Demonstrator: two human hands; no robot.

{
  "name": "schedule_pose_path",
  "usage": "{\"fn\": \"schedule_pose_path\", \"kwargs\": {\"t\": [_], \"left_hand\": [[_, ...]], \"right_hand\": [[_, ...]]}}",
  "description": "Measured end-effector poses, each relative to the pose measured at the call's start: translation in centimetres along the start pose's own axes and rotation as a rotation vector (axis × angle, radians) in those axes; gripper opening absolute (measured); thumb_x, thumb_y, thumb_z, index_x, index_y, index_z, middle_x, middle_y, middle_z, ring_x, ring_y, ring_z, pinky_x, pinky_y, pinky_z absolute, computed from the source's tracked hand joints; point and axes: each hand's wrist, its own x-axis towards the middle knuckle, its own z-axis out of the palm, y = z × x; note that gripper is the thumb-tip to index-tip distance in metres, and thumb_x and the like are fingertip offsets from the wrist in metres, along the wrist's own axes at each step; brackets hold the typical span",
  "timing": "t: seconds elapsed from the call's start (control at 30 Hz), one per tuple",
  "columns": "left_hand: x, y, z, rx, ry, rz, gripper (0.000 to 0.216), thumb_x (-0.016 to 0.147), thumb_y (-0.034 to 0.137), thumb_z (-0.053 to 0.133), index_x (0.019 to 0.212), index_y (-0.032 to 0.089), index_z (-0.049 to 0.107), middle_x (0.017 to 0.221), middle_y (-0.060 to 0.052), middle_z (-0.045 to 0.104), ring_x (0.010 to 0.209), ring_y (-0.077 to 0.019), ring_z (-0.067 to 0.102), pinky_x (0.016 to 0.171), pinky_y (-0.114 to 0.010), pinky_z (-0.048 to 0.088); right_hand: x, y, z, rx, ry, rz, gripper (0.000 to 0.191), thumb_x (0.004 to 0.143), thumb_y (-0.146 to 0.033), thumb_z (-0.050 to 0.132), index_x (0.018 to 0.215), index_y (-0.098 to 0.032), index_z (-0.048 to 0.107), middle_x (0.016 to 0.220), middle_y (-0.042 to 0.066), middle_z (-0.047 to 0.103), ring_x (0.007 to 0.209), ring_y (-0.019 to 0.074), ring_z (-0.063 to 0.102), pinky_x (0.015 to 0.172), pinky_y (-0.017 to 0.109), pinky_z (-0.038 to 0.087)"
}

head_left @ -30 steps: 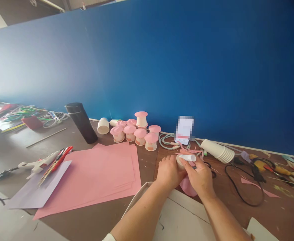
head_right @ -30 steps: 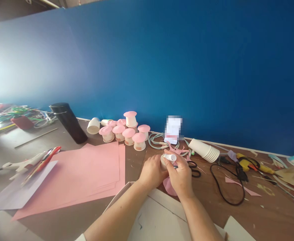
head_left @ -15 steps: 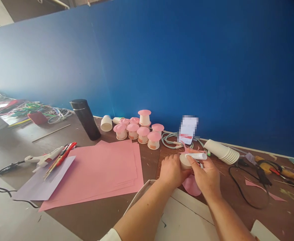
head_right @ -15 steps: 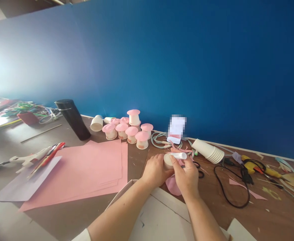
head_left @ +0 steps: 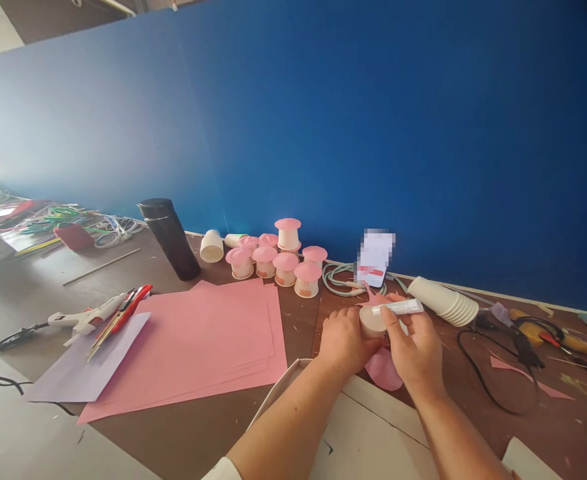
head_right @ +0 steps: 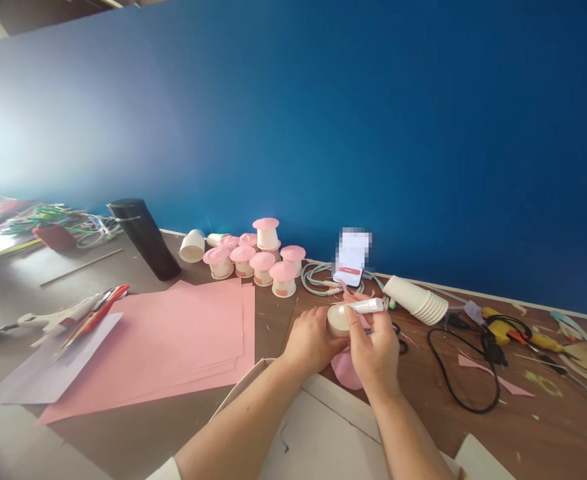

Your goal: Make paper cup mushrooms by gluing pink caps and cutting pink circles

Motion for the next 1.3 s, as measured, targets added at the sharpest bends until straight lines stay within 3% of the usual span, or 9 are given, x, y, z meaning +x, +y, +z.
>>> {"fn": "schedule_pose_path", "kwargs": {"t": [0.1,0.2,0.33,0.47,0.63,0.93,1.07,1.3], "left_hand": [[0.0,0.1,-0.1,0.005,-0.011,-0.012,0.054,0.072,0.055,0.063,0.111,0.019,0.057,0.107,-0.010,0.065,0.098,-0.0289,0.058,0.084,-0.040,0.046],[0.0,0.3,-0.1,0.013,-0.005,0.001,0.046,0.076,0.053,0.058,0.108,0.019,0.057,0.105,-0.010,0.065,0.097,-0.0283,0.058,0.084,-0.040,0.045],[-0.1,0.3,-0.1,0.033,-0.014,0.004,0.037,0.079,0.047,0.055,0.102,0.018,0.057,0.105,-0.010,0.065,0.097,-0.0276,0.058,0.086,-0.040,0.044],[-0.1,0.3,0.0,0.036,-0.009,-0.002,0.037,0.080,0.048,0.054,0.102,0.019,0.057,0.105,-0.010,0.065,0.097,-0.0281,0.058,0.086,-0.041,0.044],[0.0,0.5,-0.1,0.034,-0.029,-0.004,0.038,0.080,0.048,0.053,0.104,0.018,0.057,0.105,-0.011,0.065,0.097,-0.0286,0.058,0.087,-0.041,0.044],[-0.1,0.3,0.0,0.054,-0.014,0.012,0.033,0.084,0.043,0.048,0.102,0.017,0.057,0.102,-0.010,0.065,0.094,-0.0278,0.058,0.085,-0.041,0.045],[-0.1,0.2,0.0,0.078,-0.018,0.030,0.031,0.085,0.041,0.048,0.102,0.017,0.057,0.100,-0.010,0.065,0.091,-0.0275,0.059,0.083,-0.041,0.046],[-0.1,0.5,-0.3,0.026,-0.058,-0.035,0.053,0.071,0.054,0.067,0.109,0.019,0.056,0.106,-0.008,0.064,0.099,-0.0286,0.057,0.084,-0.041,0.046]], "right_hand": [[0.0,-0.3,0.1,0.048,0.023,0.031,0.043,0.085,-0.046,0.062,0.118,-0.020,0.062,0.114,0.011,0.070,0.109,0.0255,0.064,0.093,0.039,0.048],[-0.1,-0.2,0.3,-0.076,-0.011,0.026,0.042,0.082,-0.049,0.064,0.114,-0.022,0.064,0.109,0.009,0.072,0.103,0.0264,0.066,0.089,0.038,0.049],[0.0,0.6,0.5,-0.186,-0.064,-0.099,0.036,0.084,-0.048,0.061,0.110,-0.024,0.066,0.108,0.008,0.072,0.098,0.0253,0.065,0.087,0.037,0.048],[0.3,1.3,0.5,-0.332,0.063,-0.255,0.035,0.084,-0.053,0.059,0.095,-0.021,0.067,0.095,0.010,0.070,0.090,0.0271,0.062,0.082,0.040,0.047],[0.2,1.3,0.2,-0.365,0.010,-0.245,0.033,0.085,-0.054,0.059,0.083,-0.021,0.062,0.078,0.006,0.065,0.075,0.0237,0.060,0.071,0.035,0.046],[0.2,0.9,0.4,-0.384,0.013,-0.413,0.022,0.088,-0.039,0.059,0.099,-0.020,0.064,0.095,0.009,0.067,0.091,0.0259,0.058,0.085,0.041,0.044],[0.0,0.5,0.4,-0.378,-0.040,-0.365,0.026,0.088,-0.041,0.058,0.101,-0.020,0.065,0.090,0.009,0.067,0.086,0.0260,0.059,0.082,0.041,0.045],[0.0,0.4,-0.3,-0.141,0.188,0.028,0.046,0.084,-0.047,0.063,0.122,-0.022,0.061,0.115,0.011,0.067,0.107,0.0294,0.062,0.092,0.045,0.045]]}}
